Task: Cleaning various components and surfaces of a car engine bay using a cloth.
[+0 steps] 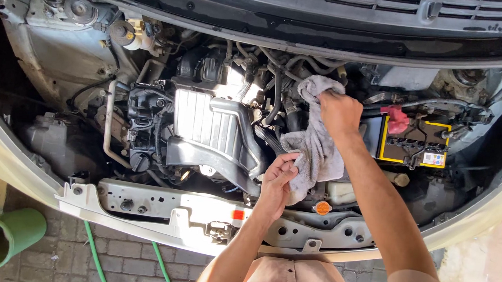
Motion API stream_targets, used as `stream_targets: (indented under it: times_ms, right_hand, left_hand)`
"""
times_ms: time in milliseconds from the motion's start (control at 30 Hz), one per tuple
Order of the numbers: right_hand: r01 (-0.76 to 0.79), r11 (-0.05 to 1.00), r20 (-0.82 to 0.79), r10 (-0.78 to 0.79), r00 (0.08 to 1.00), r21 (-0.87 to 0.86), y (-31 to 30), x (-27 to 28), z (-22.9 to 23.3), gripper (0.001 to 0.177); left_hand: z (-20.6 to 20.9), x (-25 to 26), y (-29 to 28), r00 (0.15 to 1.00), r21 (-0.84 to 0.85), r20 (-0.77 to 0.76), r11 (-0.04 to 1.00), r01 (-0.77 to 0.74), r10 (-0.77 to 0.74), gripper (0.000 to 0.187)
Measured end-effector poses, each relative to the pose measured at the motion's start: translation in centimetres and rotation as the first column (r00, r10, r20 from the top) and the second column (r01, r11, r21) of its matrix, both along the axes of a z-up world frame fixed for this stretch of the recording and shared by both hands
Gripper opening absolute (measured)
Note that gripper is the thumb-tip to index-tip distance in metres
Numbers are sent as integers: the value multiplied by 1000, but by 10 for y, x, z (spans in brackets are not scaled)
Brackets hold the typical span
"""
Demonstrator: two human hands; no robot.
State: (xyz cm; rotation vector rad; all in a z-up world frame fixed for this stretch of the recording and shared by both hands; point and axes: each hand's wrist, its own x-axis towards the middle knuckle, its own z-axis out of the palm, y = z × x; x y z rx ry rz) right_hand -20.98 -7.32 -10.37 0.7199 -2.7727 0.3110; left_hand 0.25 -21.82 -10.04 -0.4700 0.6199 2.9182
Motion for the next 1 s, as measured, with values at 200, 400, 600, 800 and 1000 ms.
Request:
stream_targets:
  times_ms: [200, 400, 600, 800, 1000]
  right_hand:
    - [-43, 999, -93, 42, 995, -10, 15, 10, 13, 8]
    - [-128, 982, -136, 110, 985, -136, -36, 0, 34, 8]
    - [-148, 986, -112, 156, 981, 77, -81, -42, -14, 17]
    - [-77, 883, 41, 65, 997, 464, -71, -52, -8, 14]
    - [-40, 827, 23, 33, 999, 561, -59, -46, 27, 17]
  left_hand:
    - [-5, 3, -9, 1000, 2, 25, 1000, 7, -7, 32]
    - [-9, 5, -9, 999, -2, 18, 999, -32, 32, 32]
    - [-8, -9, -16, 994, 13, 39, 995, -100, 100, 31]
    - [9, -15, -17, 994, 29, 6, 994, -107, 107, 30]
    - [5, -9, -19, 997, 42, 26, 996, -75, 74, 28]
